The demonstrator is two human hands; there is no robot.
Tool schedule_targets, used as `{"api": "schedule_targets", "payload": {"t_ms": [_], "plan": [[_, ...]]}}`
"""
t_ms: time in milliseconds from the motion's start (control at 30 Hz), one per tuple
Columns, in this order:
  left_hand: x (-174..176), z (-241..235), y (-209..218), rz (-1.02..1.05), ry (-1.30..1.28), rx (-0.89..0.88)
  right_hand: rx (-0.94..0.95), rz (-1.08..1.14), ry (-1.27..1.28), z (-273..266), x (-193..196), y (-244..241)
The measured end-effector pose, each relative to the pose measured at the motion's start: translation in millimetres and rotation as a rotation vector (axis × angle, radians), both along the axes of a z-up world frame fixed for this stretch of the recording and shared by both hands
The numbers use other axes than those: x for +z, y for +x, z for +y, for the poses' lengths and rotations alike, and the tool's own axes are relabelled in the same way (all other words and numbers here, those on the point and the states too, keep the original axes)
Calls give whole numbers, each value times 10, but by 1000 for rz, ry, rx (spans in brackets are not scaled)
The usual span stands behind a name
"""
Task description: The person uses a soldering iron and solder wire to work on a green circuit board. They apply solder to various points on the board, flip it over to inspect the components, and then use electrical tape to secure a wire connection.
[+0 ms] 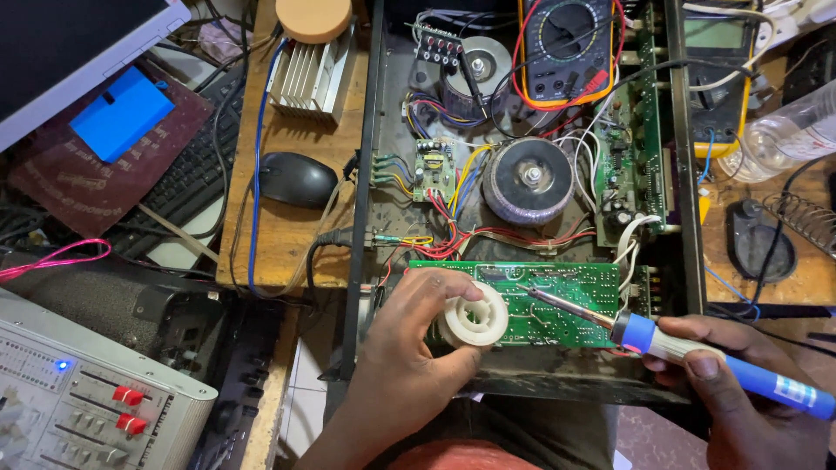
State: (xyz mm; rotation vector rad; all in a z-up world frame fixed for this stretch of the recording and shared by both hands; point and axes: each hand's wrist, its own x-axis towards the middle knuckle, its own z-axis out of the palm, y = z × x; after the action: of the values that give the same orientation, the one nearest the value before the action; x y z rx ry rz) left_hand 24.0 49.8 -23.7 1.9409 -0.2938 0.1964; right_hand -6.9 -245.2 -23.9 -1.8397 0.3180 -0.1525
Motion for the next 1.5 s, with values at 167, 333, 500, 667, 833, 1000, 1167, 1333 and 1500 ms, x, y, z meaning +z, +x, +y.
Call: {"api": "schedule_targets", "payload": {"t_ms": [167, 333, 500, 667, 833, 1000, 1167, 1333, 1500], "plan": [[-50, -15, 8, 110, 12, 52, -26, 50, 13, 14, 0, 20], [-47, -12, 30, 136, 56, 4, -59, 106, -68, 79, 100, 44], [71, -3, 52, 71, 61, -70, -25, 128, -77, 56, 123, 97], [105, -13, 28, 75, 3, -41, -159, 200, 12, 198, 229, 169], [98, -35, 29, 69, 29, -40, -64, 137, -21, 76, 150, 150], [77, -51, 28, 75, 28, -27, -28, 199, -62, 14, 155, 145], [80, -54, 27, 96, -163, -118, -32, 180, -35, 1, 134, 150], [77, 13, 52, 212, -256, -171, -39, 150, -12, -9, 110, 141], [89, 55, 75, 305, -225, -188, -22, 100, 24, -55, 44, 138]]}}
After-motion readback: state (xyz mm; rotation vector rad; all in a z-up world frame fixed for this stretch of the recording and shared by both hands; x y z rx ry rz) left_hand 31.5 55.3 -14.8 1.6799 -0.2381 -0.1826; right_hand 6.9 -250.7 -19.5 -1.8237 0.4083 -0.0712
